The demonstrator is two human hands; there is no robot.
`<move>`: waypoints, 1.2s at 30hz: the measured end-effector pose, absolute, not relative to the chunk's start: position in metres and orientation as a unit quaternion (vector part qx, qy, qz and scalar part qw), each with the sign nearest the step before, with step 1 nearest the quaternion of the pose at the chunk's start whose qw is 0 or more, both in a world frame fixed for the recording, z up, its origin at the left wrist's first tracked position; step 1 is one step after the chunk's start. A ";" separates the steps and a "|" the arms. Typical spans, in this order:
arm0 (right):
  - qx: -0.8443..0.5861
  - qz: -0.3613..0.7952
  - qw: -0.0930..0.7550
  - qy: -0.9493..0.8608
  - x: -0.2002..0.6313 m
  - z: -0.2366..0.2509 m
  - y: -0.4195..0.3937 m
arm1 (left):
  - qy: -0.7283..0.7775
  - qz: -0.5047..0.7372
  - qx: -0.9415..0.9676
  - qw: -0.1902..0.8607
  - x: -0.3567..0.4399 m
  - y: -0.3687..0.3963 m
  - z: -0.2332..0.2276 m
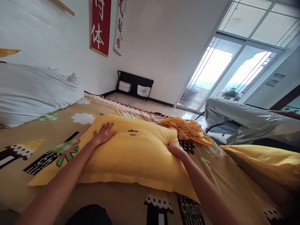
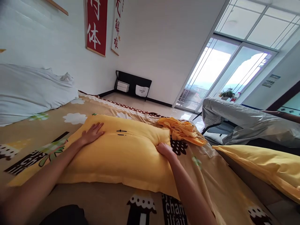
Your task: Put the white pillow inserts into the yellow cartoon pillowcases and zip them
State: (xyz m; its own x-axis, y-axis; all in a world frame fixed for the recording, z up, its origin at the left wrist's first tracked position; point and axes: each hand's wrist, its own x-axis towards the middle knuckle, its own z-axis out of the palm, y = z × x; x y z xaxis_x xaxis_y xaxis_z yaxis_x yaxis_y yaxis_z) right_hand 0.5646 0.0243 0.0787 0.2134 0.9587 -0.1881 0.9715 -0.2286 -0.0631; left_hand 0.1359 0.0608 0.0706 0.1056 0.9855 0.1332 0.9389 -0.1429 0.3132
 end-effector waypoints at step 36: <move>0.623 0.036 -0.272 0.733 0.563 0.033 -0.027 | 0.531 0.300 0.792 0.018 0.119 0.034 0.038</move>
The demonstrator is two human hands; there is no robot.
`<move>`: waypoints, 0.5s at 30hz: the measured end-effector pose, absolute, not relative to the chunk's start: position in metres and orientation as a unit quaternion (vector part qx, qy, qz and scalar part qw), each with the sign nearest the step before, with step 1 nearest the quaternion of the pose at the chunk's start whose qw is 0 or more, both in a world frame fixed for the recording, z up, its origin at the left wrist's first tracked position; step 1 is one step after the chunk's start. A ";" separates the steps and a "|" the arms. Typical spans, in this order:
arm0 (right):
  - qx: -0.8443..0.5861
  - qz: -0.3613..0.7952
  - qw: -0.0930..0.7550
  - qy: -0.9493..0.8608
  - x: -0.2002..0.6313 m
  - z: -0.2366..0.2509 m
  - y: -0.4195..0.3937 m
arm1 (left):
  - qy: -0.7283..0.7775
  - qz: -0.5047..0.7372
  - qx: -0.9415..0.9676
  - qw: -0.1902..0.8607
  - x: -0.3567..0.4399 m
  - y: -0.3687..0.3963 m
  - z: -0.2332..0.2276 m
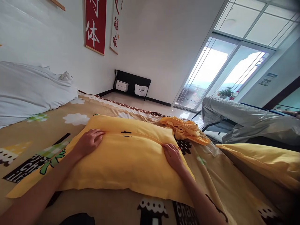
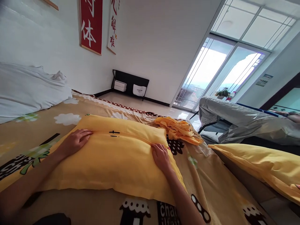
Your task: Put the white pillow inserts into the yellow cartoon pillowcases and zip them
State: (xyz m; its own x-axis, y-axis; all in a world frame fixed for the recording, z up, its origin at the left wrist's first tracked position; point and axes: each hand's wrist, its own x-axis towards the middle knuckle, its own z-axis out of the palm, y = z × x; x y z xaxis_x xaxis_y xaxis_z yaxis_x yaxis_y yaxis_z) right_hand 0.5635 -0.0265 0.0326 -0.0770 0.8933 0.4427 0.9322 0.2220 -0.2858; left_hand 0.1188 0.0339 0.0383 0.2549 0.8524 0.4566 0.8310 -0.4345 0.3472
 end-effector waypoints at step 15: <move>-0.760 -0.016 0.231 -0.608 0.634 0.065 -0.069 | 0.595 0.233 0.769 0.019 0.118 0.024 0.098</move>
State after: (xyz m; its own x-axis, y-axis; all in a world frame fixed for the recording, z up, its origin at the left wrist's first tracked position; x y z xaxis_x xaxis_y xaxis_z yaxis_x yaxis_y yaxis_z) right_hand 0.6345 -0.0686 0.0653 0.2603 0.9162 0.3047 0.9308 -0.1542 -0.3314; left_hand 0.1178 0.0236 0.0976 0.1837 0.9236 0.3364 0.9064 -0.2916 0.3057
